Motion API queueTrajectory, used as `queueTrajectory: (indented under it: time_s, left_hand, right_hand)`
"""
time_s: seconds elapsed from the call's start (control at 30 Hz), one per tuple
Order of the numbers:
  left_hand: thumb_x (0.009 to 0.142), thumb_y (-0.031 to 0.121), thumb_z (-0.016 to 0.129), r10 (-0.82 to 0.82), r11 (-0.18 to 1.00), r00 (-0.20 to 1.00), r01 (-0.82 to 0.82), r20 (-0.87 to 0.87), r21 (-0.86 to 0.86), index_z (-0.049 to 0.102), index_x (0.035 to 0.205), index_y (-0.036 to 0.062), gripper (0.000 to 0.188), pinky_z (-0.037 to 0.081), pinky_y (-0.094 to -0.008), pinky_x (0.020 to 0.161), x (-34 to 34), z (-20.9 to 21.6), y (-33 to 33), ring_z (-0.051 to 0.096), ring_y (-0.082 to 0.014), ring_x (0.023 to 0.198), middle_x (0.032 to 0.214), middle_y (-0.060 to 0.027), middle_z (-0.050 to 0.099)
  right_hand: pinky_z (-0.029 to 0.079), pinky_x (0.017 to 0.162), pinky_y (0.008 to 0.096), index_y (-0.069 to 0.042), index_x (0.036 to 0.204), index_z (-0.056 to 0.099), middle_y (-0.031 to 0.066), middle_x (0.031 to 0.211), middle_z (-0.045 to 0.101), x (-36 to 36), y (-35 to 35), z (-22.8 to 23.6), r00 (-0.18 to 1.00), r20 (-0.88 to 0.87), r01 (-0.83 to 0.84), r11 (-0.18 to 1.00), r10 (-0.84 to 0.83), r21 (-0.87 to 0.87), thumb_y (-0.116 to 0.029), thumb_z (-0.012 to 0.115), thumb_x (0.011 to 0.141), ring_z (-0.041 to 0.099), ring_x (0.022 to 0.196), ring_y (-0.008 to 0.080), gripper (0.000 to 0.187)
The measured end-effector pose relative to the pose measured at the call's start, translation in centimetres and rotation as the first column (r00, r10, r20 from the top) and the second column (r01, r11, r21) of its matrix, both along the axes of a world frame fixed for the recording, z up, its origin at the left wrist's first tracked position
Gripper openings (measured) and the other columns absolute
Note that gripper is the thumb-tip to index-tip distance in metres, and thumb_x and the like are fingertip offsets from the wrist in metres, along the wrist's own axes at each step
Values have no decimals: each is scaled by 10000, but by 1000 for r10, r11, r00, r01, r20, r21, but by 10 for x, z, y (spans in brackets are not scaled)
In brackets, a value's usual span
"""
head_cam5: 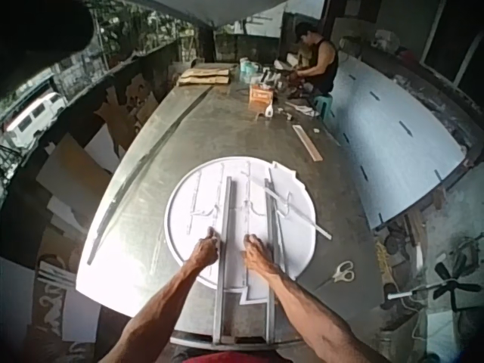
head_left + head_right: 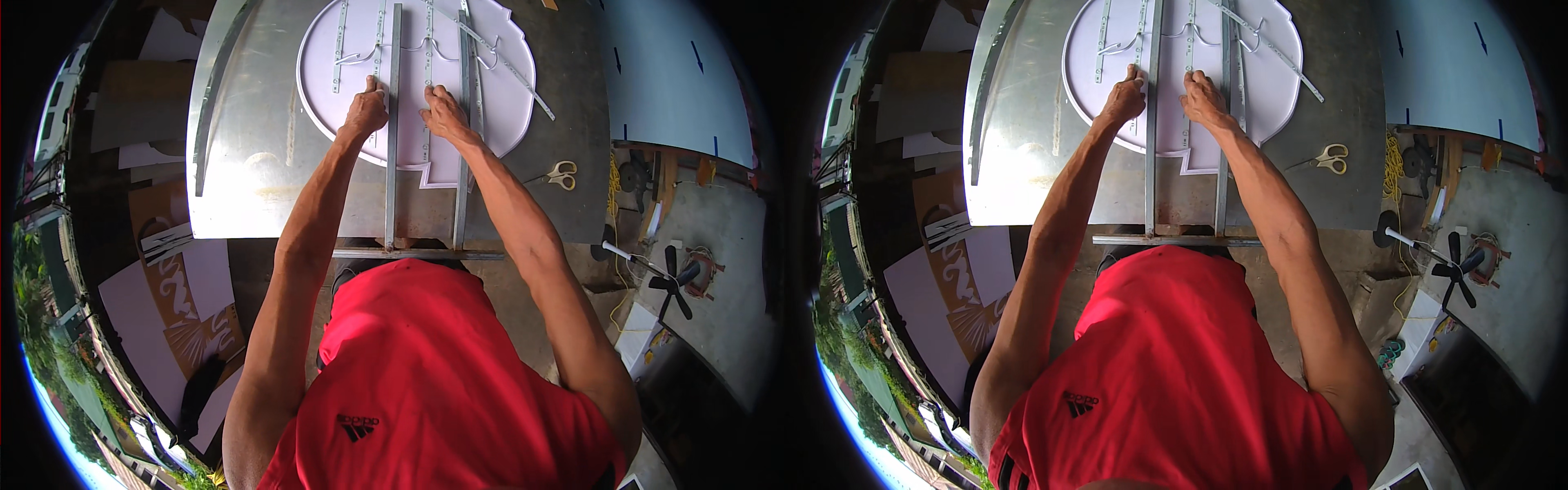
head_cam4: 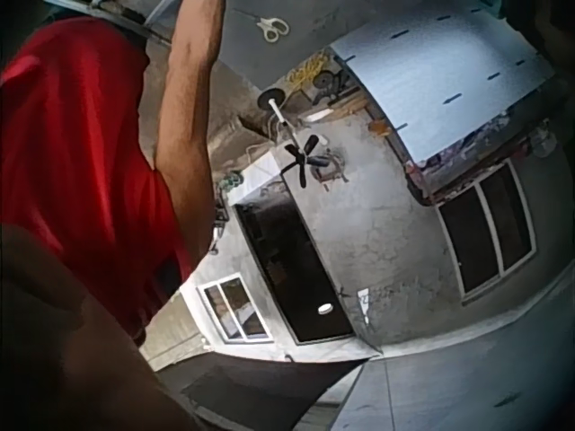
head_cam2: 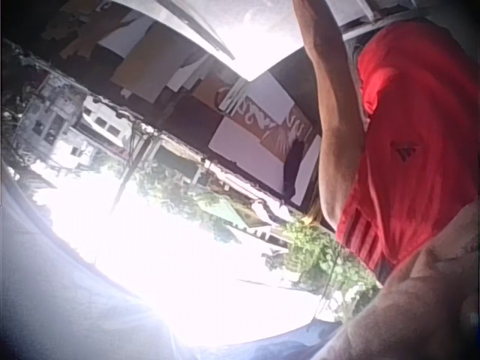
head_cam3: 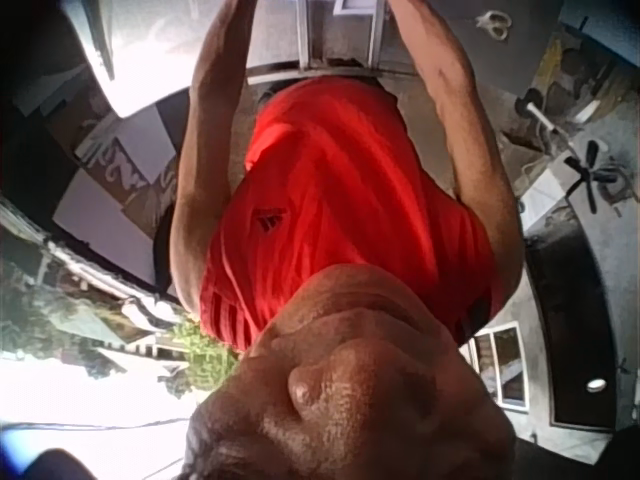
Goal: The person arranges LED strips on a white circular base, using metal bars as guides. They use scissors to cut the LED strips to size and then place them onto the fixture. The person also handles a roll of tape and adjusts the position of the metal bars.
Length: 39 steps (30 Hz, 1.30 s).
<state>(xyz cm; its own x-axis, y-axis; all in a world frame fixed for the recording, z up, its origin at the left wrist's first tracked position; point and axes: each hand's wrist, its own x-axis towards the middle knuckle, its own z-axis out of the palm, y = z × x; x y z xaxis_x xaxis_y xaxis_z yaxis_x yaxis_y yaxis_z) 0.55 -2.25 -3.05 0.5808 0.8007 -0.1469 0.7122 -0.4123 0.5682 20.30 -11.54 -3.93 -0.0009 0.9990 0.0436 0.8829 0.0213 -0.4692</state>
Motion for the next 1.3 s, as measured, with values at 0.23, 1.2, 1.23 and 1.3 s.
queueTrajectory:
  time_s: [0.23, 1.2, 1.23, 1.3]
  left_hand:
    - [844, 125, 421, 6, 999, 1000, -6, -2, -48, 481, 1353, -109, 564, 420, -479, 1086, 1, 0, 0, 534, -518, 1197, 1528, -371, 234]
    - [487, 635, 885, 292, 956, 927, -288, -237, 50, 388, 1460, -69, 1300, 472, -529, 938, 33, 52, -58, 472, -404, 1265, 1622, -150, 238]
    - [475, 630, 893, 271, 962, 931, -274, -244, 22, 372, 1470, -63, 1319, 473, -539, 933, 41, 58, -57, 473, -405, 1266, 1616, -145, 247]
    - [470, 629, 897, 269, 962, 933, -274, -238, 13, 372, 1471, -57, 1321, 476, -534, 933, 44, 59, -60, 475, -405, 1265, 1612, -140, 256]
  right_hand:
    - [535, 875, 422, 38, 1283, 522, 171, 1098, 551, -1, -1, -5, 999, 31, 23, 1000, -24, 11, -181, 746, 820, 604, 1029, 352, 559]
    - [497, 846, 386, 99, 1263, 547, 196, 938, 603, 0, 5, -22, 999, -4, 37, 998, -36, 42, 27, 642, 758, 568, 931, 329, 519]
    - [497, 809, 404, 69, 1234, 578, 174, 941, 597, 9, 3, -31, 998, -66, 15, 967, 2, 255, 53, 618, 774, 575, 899, 334, 463]
    - [495, 784, 422, 39, 1208, 604, 171, 964, 591, 15, -7, -32, 987, -138, 116, 949, -78, 292, 58, 604, 802, 583, 880, 339, 406]
